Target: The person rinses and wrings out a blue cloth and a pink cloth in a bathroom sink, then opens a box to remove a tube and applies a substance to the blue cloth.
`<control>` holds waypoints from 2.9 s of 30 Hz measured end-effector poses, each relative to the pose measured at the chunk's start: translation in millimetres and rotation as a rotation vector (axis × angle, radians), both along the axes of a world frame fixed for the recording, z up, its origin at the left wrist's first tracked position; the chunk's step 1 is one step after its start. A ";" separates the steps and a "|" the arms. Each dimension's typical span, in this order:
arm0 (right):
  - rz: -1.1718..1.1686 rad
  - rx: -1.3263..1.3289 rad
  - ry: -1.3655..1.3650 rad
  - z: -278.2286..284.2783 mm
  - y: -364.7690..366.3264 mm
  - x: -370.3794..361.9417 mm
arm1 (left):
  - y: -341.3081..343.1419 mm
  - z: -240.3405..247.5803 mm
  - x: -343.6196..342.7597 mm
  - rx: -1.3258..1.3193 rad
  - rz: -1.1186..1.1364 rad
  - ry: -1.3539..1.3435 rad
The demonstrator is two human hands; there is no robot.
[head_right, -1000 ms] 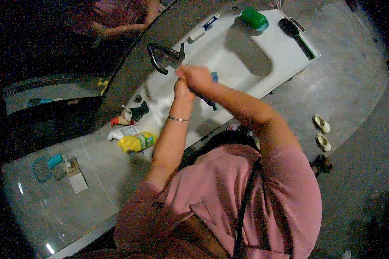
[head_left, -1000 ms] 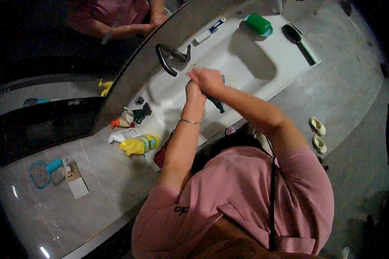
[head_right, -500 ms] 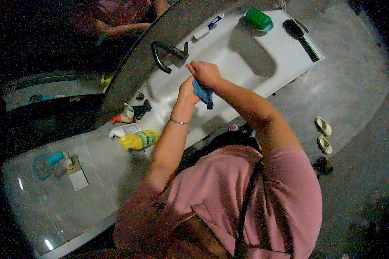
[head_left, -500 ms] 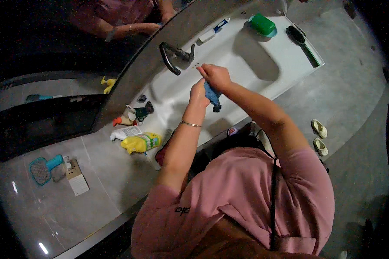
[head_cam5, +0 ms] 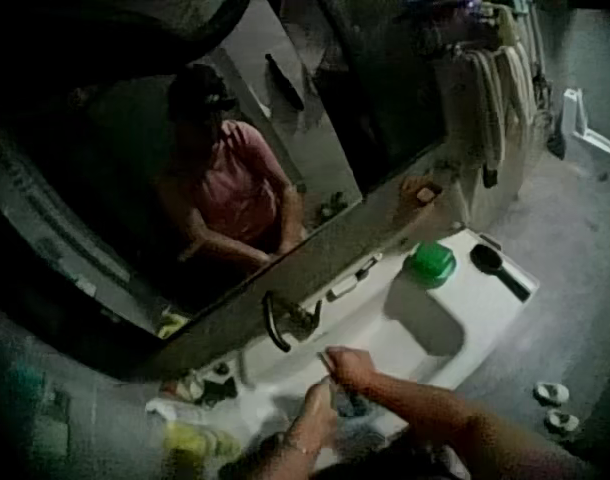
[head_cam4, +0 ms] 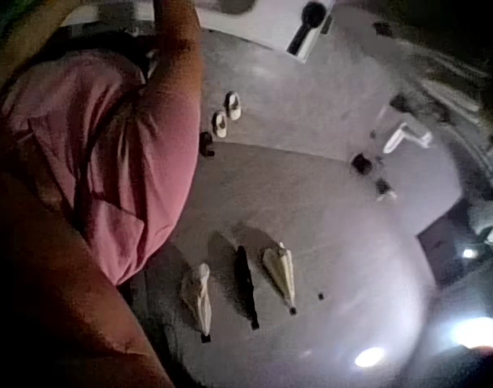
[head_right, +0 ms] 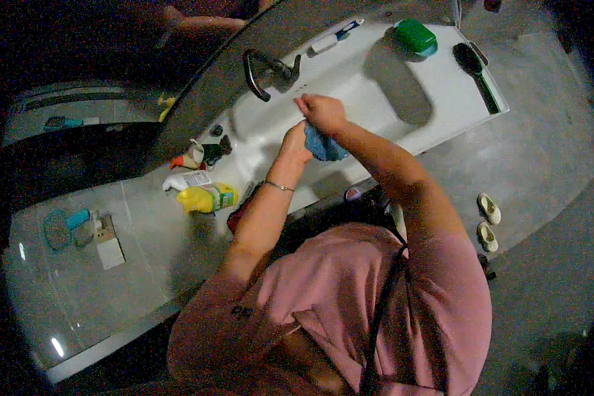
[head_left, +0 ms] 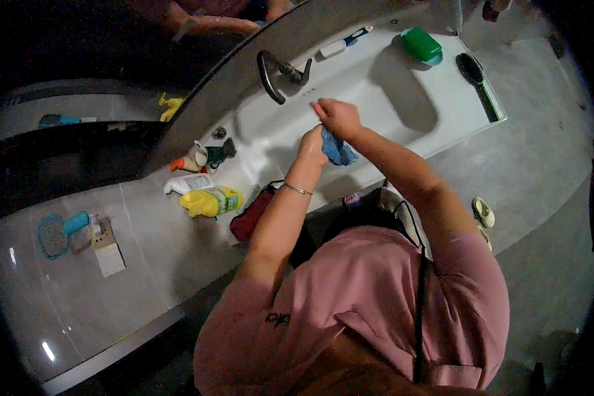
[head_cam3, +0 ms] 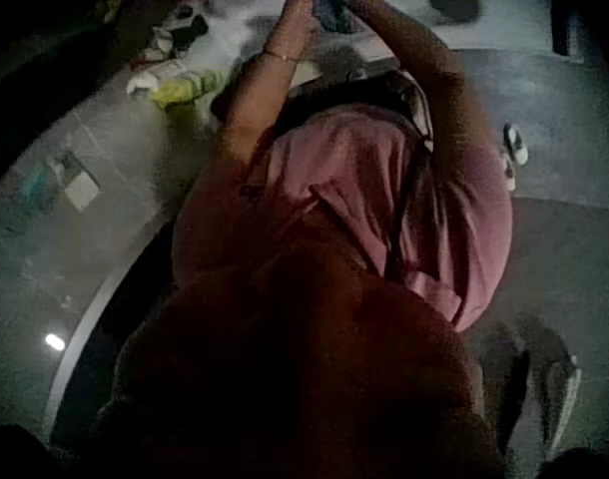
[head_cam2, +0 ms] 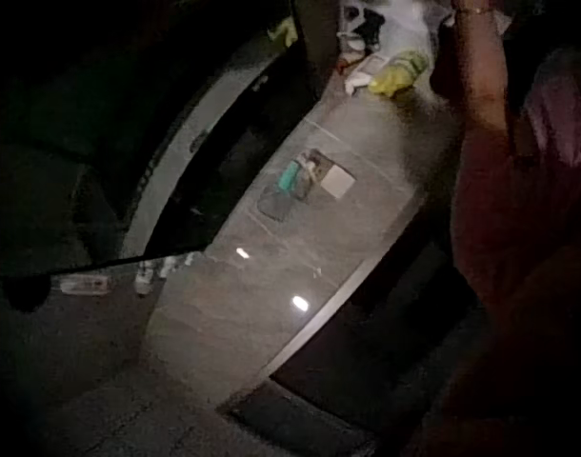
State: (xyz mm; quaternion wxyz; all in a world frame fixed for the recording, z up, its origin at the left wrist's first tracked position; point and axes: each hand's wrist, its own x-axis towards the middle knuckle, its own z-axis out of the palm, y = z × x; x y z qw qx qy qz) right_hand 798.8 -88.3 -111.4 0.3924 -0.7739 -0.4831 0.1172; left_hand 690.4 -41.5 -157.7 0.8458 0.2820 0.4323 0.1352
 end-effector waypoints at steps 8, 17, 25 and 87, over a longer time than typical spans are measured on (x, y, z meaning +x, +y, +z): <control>0.151 0.073 0.070 -9.7 -7.2 5.9 | -14.4 17.5 10.2 -0.078 0.108 -0.040; 0.400 -0.182 1.674 -53.5 2.3 81.9 | 2.4 62.0 -2.0 -0.098 0.024 -0.045; 0.603 -0.292 1.758 -65.5 7.4 72.0 | 25.7 41.2 -33.0 0.086 0.066 -0.120; 0.023 -0.281 1.651 -160.5 172.2 -21.3 | 185.8 -78.1 -22.0 -0.123 0.391 -0.287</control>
